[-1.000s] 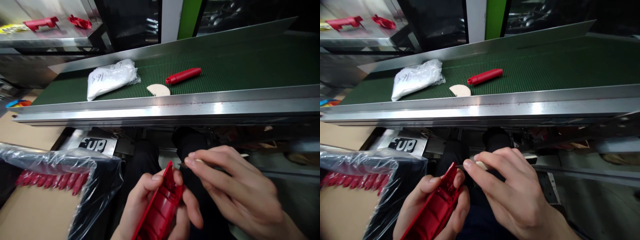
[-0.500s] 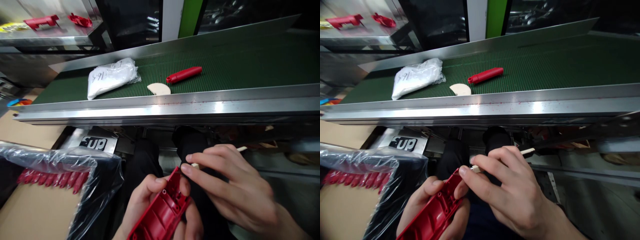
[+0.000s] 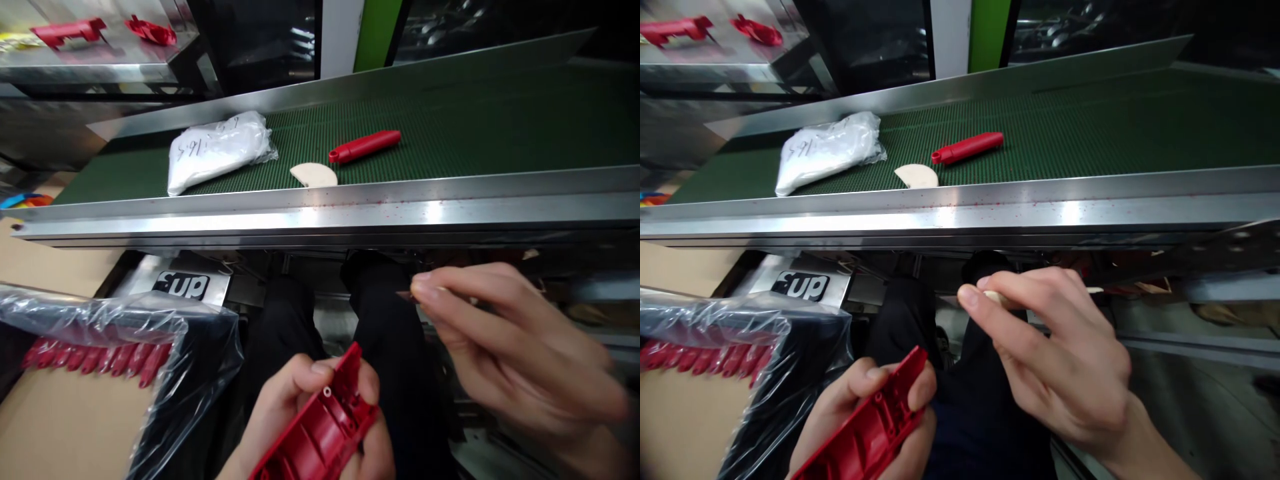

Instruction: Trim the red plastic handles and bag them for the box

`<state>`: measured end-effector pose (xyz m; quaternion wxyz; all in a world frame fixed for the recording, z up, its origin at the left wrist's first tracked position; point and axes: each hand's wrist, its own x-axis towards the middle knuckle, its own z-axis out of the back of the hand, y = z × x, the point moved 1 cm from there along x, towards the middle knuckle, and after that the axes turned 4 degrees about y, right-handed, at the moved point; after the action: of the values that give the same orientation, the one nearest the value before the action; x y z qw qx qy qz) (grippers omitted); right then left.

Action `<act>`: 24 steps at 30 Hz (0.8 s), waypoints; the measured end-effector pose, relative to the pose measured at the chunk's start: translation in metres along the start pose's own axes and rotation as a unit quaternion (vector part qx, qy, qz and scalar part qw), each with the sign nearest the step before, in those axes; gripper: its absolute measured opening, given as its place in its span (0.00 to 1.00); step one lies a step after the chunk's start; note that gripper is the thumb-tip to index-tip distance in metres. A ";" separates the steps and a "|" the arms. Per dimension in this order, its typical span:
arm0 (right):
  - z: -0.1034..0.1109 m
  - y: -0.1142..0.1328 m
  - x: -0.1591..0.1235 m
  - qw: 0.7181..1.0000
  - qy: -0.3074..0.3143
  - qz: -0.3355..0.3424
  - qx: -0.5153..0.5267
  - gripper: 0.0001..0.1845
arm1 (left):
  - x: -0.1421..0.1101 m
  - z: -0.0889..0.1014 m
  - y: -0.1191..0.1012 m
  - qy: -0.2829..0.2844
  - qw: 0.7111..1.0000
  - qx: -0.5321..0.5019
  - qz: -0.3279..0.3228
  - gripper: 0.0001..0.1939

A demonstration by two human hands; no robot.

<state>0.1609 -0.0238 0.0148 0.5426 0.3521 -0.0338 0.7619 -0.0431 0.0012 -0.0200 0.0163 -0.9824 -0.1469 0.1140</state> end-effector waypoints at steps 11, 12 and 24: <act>-0.016 0.026 0.006 0.954 0.104 -0.168 0.227 0.20 | 0.005 0.003 -0.006 0.012 1.000 0.003 -0.006 0.20; -0.018 0.028 0.009 0.941 0.128 -0.177 0.258 0.16 | 0.005 0.006 -0.004 0.003 1.000 0.014 -0.011 0.20; -0.027 0.004 0.001 0.886 0.026 -0.344 0.309 0.13 | 0.000 0.007 -0.006 0.023 0.996 0.057 -0.061 0.22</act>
<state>0.1436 -0.0135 -0.0034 0.6353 0.4716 0.3409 0.5078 -0.0462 0.0072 -0.0269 0.0822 -0.9715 -0.1992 0.0986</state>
